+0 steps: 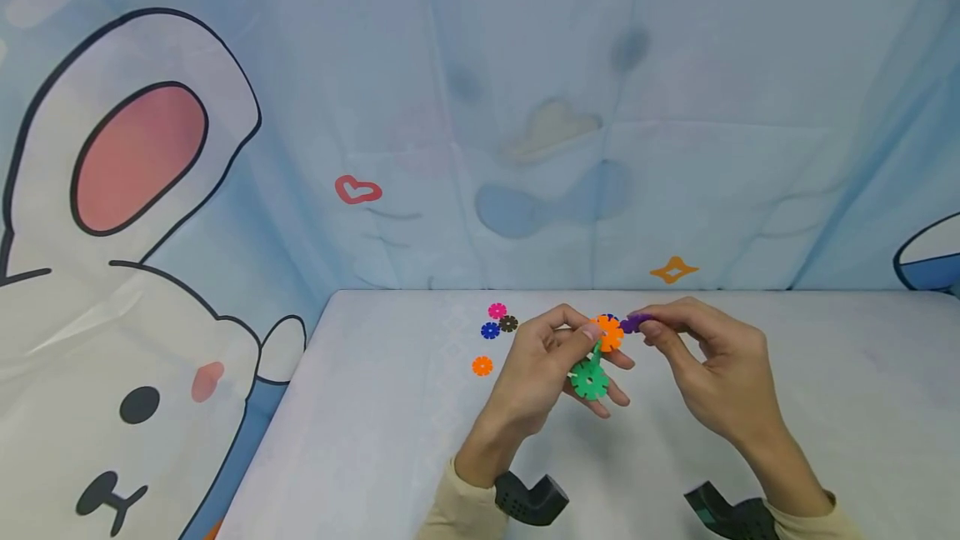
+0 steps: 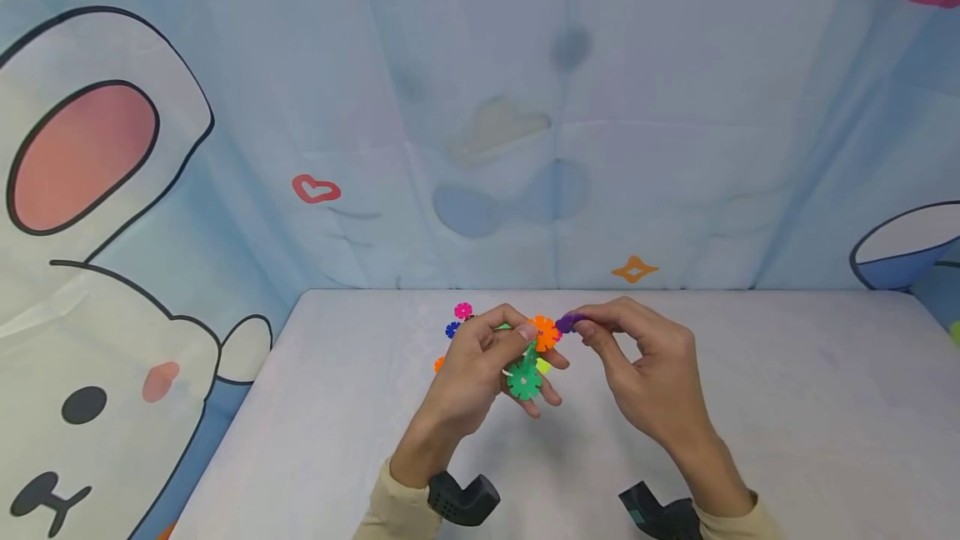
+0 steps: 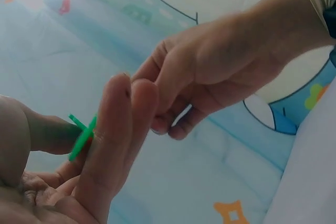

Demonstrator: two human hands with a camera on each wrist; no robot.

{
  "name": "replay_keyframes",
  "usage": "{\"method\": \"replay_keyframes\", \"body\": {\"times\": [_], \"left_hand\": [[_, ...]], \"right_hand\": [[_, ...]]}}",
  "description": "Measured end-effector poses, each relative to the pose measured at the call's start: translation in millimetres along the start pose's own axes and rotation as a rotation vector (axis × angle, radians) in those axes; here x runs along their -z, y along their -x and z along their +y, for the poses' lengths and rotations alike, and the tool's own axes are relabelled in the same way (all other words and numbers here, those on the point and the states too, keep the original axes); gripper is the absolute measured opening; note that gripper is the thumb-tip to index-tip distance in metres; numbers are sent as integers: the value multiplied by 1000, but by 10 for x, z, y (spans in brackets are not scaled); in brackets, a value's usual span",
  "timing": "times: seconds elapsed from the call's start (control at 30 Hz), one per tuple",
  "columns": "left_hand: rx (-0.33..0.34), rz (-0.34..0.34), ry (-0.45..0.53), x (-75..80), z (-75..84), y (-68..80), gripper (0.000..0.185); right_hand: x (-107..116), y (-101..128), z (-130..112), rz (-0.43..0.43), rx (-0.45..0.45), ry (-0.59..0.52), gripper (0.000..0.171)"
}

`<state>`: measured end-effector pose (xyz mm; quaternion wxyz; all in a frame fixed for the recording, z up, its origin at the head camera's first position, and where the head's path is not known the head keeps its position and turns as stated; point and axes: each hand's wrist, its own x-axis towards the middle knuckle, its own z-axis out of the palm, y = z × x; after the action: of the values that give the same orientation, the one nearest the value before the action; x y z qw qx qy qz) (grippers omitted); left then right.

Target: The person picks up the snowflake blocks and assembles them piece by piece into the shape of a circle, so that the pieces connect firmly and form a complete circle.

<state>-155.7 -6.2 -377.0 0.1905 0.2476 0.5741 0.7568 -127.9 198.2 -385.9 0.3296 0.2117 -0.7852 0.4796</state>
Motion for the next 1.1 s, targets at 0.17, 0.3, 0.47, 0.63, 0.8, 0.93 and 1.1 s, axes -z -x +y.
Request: {"method": "replay_keyframes", "body": {"times": [0.17,0.3,0.47,0.63,0.8,0.93,1.1], "left_hand": [[-10,-2,-35,-3,21,12,21],[-6,-14,-53,7,33,21,22],[9,-32,-39,28,39,27,19],[12,-43,-22,26,34,26,19],[18,-31,-29,4,33,26,19],[33,-27,-52,-8,41,33,20],[45,-38,-93,12,55,44,20]], "right_hand": [[-4,-7,-15,39,77,64,31],[-12,-8,-27,80,131,129,13],[-21,-4,-58,78,114,95,18],[-16,4,-81,47,69,80,39],[-27,13,-55,64,118,159,23],[-73,14,-29,108,158,187,30],[-139,22,-18,106,145,177,40]]}}
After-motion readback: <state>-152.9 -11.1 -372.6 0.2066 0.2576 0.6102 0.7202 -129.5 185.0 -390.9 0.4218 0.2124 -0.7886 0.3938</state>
